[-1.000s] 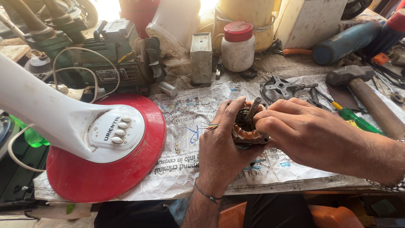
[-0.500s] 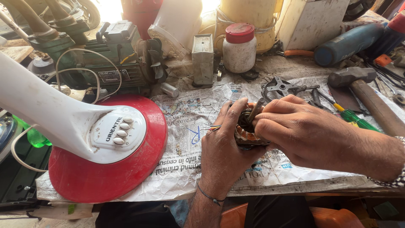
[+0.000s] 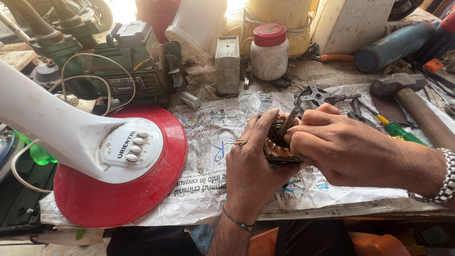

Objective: The person works at a cluttered workbench on a small electric fan motor, gripping the wound stator and tapping and pulling the central shaft to work the rotor loose. They rotate and reposition the motor housing, extract the rotor with its shaft, and separate the end bell and other components onto the newspaper-covered bench.

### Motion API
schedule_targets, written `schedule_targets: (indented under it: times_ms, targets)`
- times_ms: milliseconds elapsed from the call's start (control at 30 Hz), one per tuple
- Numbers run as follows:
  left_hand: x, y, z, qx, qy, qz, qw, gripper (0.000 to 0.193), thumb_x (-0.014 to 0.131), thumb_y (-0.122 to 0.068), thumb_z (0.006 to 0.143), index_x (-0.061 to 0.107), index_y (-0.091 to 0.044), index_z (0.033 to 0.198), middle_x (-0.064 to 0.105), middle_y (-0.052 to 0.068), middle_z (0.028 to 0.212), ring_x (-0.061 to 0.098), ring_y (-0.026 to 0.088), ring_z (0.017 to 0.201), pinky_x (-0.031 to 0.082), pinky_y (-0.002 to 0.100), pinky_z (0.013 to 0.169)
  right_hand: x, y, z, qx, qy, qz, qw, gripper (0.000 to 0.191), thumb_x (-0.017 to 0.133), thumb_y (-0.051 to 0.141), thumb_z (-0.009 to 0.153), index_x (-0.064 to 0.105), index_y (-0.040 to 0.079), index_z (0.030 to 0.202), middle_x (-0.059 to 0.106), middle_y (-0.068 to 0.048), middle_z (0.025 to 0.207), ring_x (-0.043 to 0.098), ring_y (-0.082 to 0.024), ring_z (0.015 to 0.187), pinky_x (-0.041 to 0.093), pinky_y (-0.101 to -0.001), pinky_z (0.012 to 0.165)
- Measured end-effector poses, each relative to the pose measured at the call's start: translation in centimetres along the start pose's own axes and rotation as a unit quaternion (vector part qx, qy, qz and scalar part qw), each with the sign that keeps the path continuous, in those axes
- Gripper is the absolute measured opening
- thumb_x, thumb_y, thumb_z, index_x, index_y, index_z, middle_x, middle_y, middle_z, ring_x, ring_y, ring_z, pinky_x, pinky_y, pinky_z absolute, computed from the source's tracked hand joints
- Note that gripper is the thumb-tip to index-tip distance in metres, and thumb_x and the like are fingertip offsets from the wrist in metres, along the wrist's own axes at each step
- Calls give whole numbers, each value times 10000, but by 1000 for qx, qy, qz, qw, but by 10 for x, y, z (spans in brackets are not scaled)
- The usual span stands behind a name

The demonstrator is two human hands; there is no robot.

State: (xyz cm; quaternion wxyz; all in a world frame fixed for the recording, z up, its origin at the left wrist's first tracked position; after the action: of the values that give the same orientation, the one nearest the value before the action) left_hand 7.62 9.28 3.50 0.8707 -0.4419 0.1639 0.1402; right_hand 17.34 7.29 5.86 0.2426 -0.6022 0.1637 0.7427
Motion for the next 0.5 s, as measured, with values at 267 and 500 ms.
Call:
schedule_targets:
  times_ms: [267,500]
  targets:
    - [2,-1,0,20,-9,-9,1000,934,979,-415,628,540,-88,1386,695,106,1220,755,255,1079,666,371,847,8,-12,-10,6,-2,0,1000,281,757,219,852,531,152,1006,709,-17,971,624,-183,895,471,-448,835]
    - [1,1,0,32,-20,-2,999,934,976,-438,647,540,-85,1393,685,109,1237,758,251,1076,663,368,843,-6,-6,-6,32,-31,9,999,469,817,211,777,505,119,1114,696,-30,923,653,-242,978,470,-490,891]
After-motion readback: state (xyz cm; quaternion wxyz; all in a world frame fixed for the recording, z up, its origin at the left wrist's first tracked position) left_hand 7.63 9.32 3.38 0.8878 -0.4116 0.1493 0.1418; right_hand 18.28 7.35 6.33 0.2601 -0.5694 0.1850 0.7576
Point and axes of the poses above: each hand's wrist, its own z-axis towards the middle knuckle, its own x-axis out of the palm, y = z × x, the point moved 10 cm from there along z, towards the middle knuckle
